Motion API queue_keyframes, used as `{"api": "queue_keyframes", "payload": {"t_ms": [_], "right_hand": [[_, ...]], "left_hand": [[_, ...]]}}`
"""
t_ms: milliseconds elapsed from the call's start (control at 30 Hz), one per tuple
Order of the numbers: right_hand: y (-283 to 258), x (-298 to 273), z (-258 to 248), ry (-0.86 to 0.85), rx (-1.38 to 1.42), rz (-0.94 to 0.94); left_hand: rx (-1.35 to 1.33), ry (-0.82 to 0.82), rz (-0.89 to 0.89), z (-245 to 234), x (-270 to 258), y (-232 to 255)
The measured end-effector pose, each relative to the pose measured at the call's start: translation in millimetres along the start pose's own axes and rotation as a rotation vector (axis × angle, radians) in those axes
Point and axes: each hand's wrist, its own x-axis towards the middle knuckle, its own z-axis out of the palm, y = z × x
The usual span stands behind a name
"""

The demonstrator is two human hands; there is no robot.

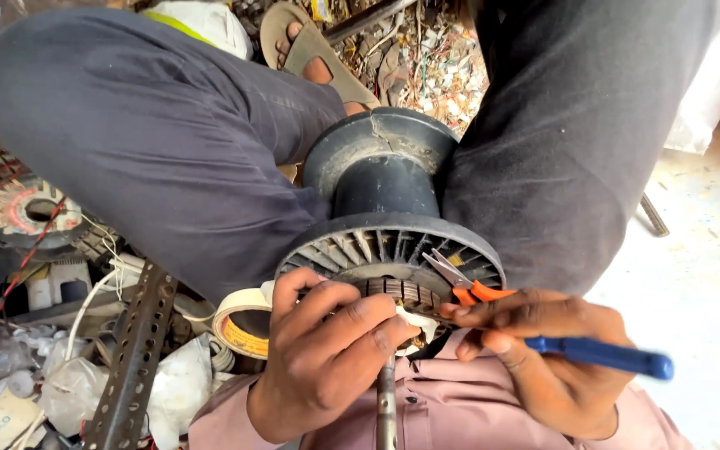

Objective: Repairing or assembling an electric fan motor by applying tape and using tools.

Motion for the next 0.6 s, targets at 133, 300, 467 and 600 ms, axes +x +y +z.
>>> {"api": "queue_keyframes", "payload": {"t_ms": [133,300,467,600], "right_hand": [[10.6,-8.5,6.1,-0.008,0.053,-0.123],[17.4,-17.2,11.5,0.073,0.180,-0.100],[21.6,-17.4,5.2,0.036,0.173,-0.135],[24.2,-20.9,3.2,0.102,0.167,-0.206]], "left_hand": [[0.009,-0.001,-0.006,0.3,0.8,2.2],[0.121,0.029,0.040,2.1,0.7,2.5],[0.124,0.059,0.024,5.5,0.4,3.8],[0.086,0.068,0.035,3.5,2.6,-0.1]]}}
